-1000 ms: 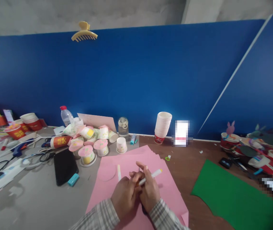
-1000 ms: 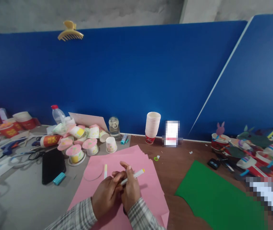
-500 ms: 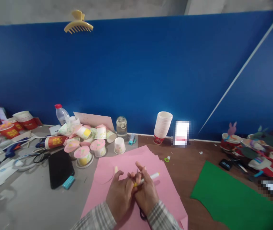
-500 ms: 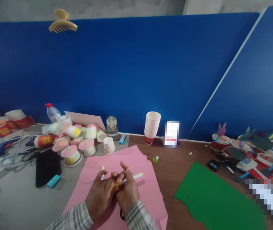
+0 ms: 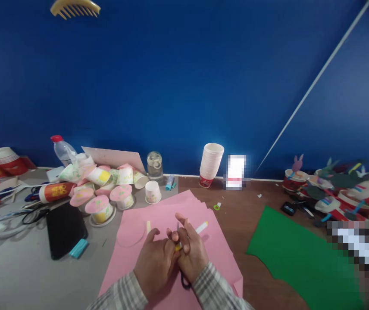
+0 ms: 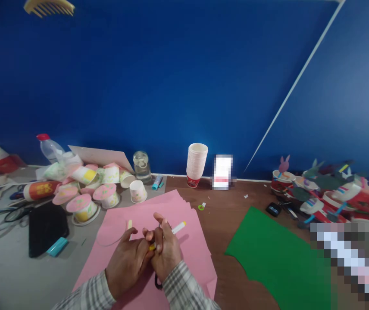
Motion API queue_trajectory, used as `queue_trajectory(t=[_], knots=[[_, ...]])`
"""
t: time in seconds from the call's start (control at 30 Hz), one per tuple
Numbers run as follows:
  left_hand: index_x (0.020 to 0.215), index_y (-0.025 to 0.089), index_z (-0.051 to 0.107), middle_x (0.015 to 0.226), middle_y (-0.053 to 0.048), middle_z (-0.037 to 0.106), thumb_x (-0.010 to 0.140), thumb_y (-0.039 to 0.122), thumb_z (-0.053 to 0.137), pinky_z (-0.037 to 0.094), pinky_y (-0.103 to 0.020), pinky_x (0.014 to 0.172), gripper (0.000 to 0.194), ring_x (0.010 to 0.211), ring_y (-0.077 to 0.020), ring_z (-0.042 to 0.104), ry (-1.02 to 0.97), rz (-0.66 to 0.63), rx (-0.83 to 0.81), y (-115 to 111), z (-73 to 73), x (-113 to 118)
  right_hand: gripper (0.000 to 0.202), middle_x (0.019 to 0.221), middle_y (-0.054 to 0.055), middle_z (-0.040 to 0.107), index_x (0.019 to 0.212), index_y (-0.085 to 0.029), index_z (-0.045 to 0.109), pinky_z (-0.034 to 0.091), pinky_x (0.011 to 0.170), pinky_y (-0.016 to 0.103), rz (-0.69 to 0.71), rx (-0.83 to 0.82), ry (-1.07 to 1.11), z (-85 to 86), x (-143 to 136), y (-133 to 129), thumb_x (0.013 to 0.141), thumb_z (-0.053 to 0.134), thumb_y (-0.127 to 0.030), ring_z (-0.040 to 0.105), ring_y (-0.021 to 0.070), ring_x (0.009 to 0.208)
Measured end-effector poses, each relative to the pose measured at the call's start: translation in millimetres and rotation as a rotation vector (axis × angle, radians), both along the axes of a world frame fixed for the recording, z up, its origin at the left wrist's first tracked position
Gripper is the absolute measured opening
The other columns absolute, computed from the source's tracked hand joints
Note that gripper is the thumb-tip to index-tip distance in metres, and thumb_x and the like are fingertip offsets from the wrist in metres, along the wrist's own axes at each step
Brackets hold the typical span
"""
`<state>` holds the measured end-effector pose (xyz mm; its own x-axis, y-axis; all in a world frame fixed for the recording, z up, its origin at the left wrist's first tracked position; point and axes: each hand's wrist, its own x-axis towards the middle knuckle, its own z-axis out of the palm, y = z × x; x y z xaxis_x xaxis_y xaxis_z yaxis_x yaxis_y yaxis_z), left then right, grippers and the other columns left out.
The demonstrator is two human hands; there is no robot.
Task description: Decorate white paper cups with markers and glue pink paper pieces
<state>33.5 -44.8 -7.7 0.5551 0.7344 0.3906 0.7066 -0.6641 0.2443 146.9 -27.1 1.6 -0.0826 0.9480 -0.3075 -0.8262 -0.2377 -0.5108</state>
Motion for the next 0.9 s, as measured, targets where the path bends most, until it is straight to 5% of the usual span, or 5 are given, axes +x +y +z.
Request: queue_trajectory(t=[0.13, 0.33, 0.5, 0.77, 0.9], knots=[[0.091, 0.028, 0.057, 0.068, 0.002, 0.07, 0.078, 0.019, 0.047, 0.036, -0.045, 0.079, 0.019, 0.057, -0.021, 0.064, -0.001, -0.03, 0.039, 0.4, -1.2, 0.9, 0.034, 0.021, -0.015, 0.034, 0.081, -0.021, 0.065, 0.051, 0.057, 0.033, -0.015, -0.009, -0.005, -7.0, -1.4, 0.9, 0.061, 0.064, -0.048, 0.054, 0.0169, 0.037], [0.091, 0.026, 0.055, 0.065, 0.006, 0.069, 0.078, 0.018, 0.048, 0.04, -0.044, 0.077, 0.017, 0.052, -0.0173, 0.063, 0.041, -0.034, 0.138, 0.1, 0.5, 2.9, 0.032, 0.018, -0.016, 0.031, 0.071, -0.021, 0.066, 0.051, 0.064, 0.029, -0.032, -0.132, 0.08, -12.6, -4.3, 2.0, 0.048, 0.073, -0.041, 0.05, 0.0136, 0.035], [0.093, 0.026, 0.052, 0.072, 0.004, 0.07, 0.079, 0.023, 0.049, 0.041, -0.047, 0.083, 0.015, 0.063, -0.02, 0.065, -0.049, -0.022, 0.101, -2.7, 2.4, 1.3, 0.027, 0.018, -0.014, 0.03, 0.071, -0.02, 0.068, 0.049, 0.058, 0.034, 0.035, 0.002, 0.008, -6.2, 1.6, 2.9, 0.061, 0.063, -0.044, 0.04, 0.0131, 0.029], [0.073, 0.026, 0.049, 0.054, 0.006, 0.056, 0.076, 0.028, 0.049, 0.042, -0.054, 0.091, 0.004, 0.047, -0.0171, 0.056, -0.295, 0.078, 0.115, -2.3, 5.4, -9.4, 0.059, 0.045, 0.0, 0.056, 0.07, -0.022, 0.068, 0.045, 0.047, 0.032, 0.086, -0.03, 0.06, -6.5, 16.1, 12.4, 0.068, 0.029, -0.065, 0.06, 0.0222, 0.05], [0.071, 0.027, 0.048, 0.056, 0.006, 0.057, 0.075, 0.017, 0.046, 0.043, -0.055, 0.092, 0.011, 0.048, -0.017, 0.057, -0.357, 0.112, 0.11, 2.1, 1.1, -15.6, 0.067, 0.02, -0.008, 0.032, 0.057, -0.022, 0.068, 0.039, 0.035, 0.028, 0.148, -0.089, -0.128, -13.9, 19.1, 9.9, 0.063, 0.023, -0.072, 0.043, 0.017, 0.024]])
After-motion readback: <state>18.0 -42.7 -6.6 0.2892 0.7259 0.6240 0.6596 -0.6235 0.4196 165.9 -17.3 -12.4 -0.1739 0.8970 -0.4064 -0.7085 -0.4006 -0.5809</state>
